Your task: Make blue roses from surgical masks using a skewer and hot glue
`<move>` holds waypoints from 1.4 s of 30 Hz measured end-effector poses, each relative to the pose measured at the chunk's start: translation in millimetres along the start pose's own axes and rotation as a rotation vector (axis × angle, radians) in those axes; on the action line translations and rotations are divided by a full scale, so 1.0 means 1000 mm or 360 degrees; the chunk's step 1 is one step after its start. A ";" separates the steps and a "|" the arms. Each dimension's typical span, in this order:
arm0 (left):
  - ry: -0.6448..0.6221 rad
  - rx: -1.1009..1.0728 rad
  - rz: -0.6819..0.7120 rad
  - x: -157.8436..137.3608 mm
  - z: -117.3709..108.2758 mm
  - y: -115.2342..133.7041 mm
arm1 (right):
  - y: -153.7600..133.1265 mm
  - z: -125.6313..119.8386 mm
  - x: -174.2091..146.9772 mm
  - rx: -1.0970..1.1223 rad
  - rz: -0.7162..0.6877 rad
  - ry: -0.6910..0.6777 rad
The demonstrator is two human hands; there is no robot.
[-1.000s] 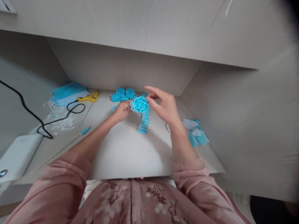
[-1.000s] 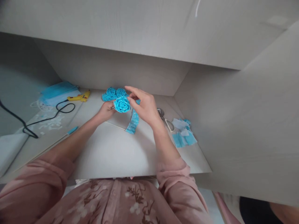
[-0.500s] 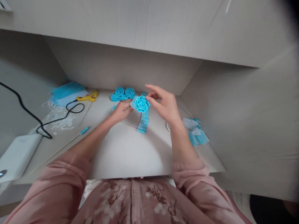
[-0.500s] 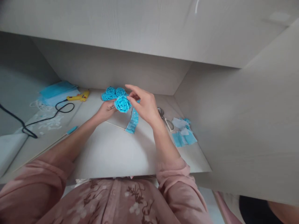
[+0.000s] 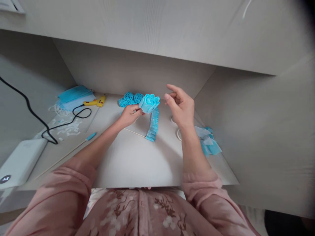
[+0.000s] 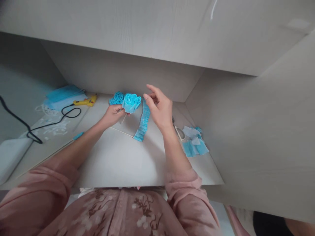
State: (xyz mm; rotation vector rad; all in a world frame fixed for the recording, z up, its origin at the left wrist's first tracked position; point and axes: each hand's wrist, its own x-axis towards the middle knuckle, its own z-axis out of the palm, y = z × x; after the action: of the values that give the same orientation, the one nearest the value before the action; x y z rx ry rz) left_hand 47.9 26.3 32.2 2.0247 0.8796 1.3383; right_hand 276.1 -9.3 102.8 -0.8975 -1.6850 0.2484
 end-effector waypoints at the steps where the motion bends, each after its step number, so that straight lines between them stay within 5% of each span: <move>1: 0.0027 0.0007 -0.0009 0.000 0.000 -0.001 | -0.003 0.000 0.000 0.0011 0.0015 0.0017; 13: 0.0333 -0.0038 -0.0037 0.004 -0.002 -0.006 | -0.021 0.000 -0.002 0.0005 0.0166 -0.0118; 29: 0.0365 -0.0090 0.0017 0.005 0.000 -0.011 | -0.026 -0.001 -0.003 -0.0238 0.0227 -0.0413; 42: 0.0305 -0.0019 0.0104 0.004 0.004 -0.003 | -0.023 0.001 -0.003 -0.0243 0.0270 -0.0399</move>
State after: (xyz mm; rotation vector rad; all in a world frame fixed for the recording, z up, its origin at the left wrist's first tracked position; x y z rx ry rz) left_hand 52.0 30.6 30.8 1.9553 0.8921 1.5906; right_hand 265.6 -26.9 113.6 -1.1646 -1.8789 0.3628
